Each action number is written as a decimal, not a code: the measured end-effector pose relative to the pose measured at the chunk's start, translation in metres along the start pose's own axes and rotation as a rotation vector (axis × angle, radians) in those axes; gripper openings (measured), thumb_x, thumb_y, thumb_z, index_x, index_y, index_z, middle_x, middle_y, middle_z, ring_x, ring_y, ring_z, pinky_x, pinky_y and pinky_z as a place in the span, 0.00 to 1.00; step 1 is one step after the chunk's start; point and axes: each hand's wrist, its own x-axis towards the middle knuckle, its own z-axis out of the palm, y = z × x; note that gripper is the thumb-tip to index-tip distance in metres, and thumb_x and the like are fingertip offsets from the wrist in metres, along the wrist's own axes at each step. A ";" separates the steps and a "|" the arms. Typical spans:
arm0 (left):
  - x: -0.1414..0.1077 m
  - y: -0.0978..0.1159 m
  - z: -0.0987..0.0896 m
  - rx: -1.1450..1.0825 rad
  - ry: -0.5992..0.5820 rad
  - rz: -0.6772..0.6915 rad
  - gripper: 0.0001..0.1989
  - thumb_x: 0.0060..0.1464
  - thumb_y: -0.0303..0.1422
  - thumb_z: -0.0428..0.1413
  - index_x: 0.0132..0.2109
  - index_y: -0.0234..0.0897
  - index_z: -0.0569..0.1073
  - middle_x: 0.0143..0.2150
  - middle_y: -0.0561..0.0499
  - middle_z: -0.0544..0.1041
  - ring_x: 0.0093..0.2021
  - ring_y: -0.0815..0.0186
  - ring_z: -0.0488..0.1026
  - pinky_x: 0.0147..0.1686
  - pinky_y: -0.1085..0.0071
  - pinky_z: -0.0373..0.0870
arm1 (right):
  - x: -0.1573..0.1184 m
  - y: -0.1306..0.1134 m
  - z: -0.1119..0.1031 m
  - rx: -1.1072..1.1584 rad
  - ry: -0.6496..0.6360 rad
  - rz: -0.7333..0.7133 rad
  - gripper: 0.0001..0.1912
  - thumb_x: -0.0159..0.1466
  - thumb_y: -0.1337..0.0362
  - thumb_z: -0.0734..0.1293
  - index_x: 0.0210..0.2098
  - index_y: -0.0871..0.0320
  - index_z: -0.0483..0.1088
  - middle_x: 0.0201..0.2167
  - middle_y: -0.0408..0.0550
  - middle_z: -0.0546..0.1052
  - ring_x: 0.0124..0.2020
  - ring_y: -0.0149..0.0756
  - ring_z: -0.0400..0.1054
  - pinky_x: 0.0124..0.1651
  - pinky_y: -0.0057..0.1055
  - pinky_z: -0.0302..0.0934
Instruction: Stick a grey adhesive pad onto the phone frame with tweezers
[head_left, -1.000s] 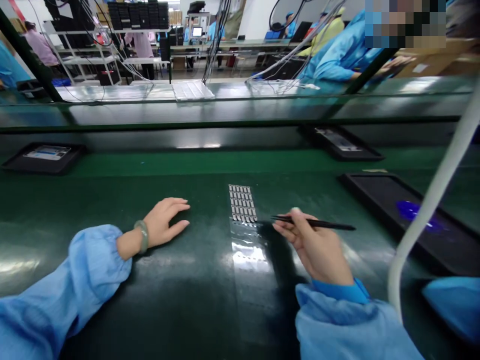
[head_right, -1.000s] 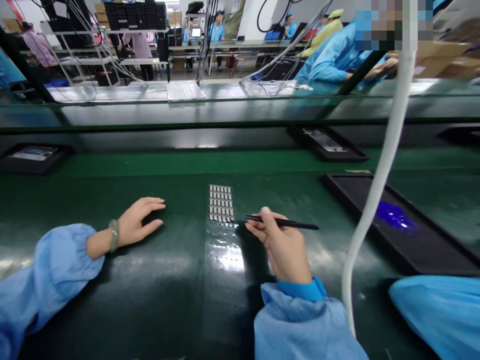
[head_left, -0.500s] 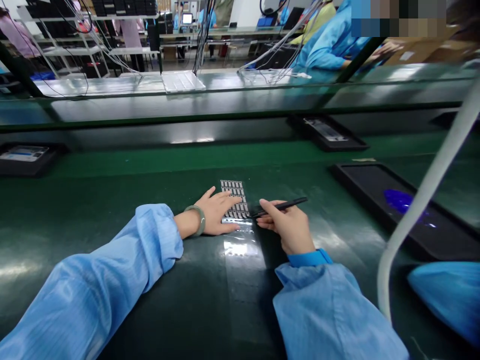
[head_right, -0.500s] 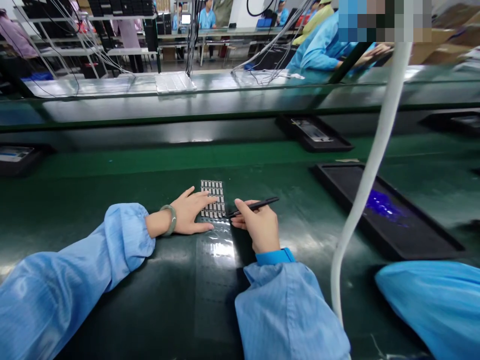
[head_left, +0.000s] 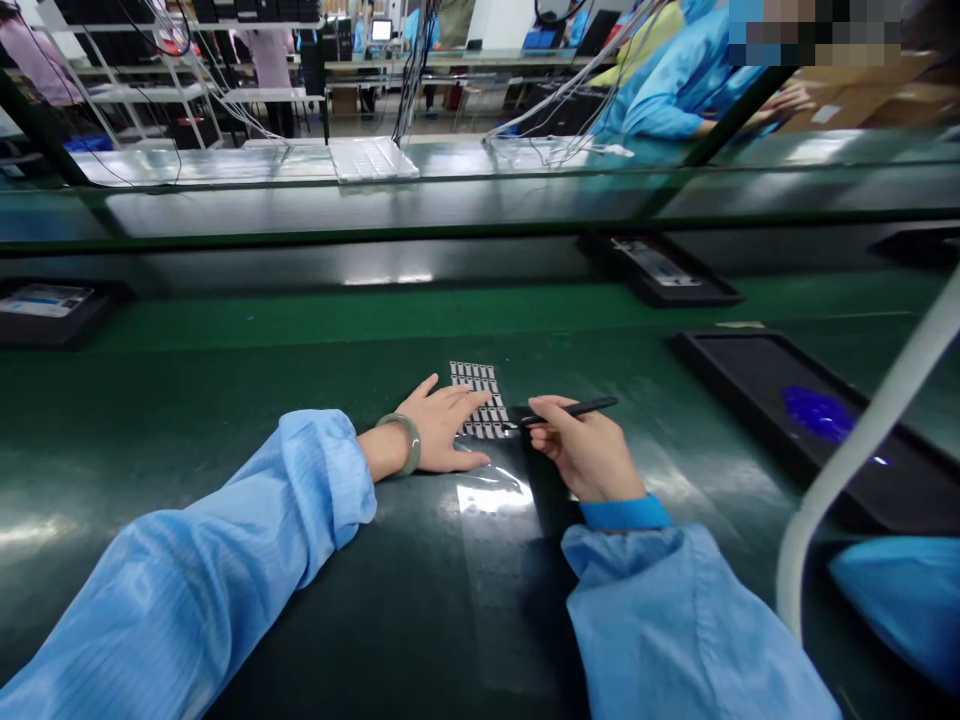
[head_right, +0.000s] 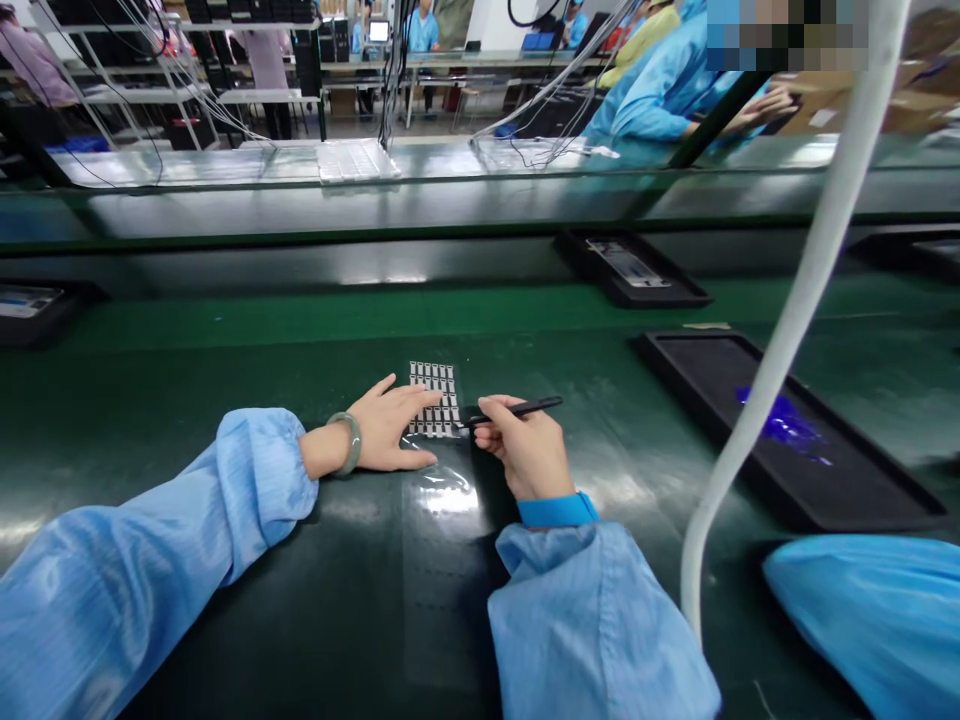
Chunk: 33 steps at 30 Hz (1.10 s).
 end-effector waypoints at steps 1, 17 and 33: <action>0.000 0.000 0.001 -0.019 0.012 0.000 0.42 0.50 0.47 0.60 0.66 0.34 0.55 0.66 0.36 0.61 0.68 0.52 0.54 0.68 0.47 0.37 | 0.000 -0.001 -0.001 0.037 -0.012 0.003 0.09 0.66 0.61 0.65 0.41 0.62 0.69 0.31 0.42 0.72 0.25 0.23 0.65 0.25 0.22 0.63; -0.046 0.030 -0.012 -0.621 0.392 -0.036 0.07 0.57 0.35 0.57 0.37 0.36 0.73 0.36 0.51 0.73 0.36 0.68 0.71 0.38 0.71 0.70 | -0.070 0.000 0.032 0.313 -0.158 -0.370 0.21 0.45 0.54 0.78 0.32 0.55 0.69 0.22 0.39 0.75 0.16 0.25 0.62 0.19 0.24 0.61; -0.049 0.027 -0.019 -0.593 0.342 -0.163 0.10 0.57 0.36 0.54 0.33 0.35 0.72 0.30 0.52 0.71 0.29 0.70 0.68 0.31 0.72 0.68 | -0.063 -0.002 0.028 0.240 -0.073 -0.520 0.17 0.50 0.54 0.76 0.31 0.55 0.69 0.22 0.39 0.74 0.15 0.25 0.60 0.20 0.25 0.57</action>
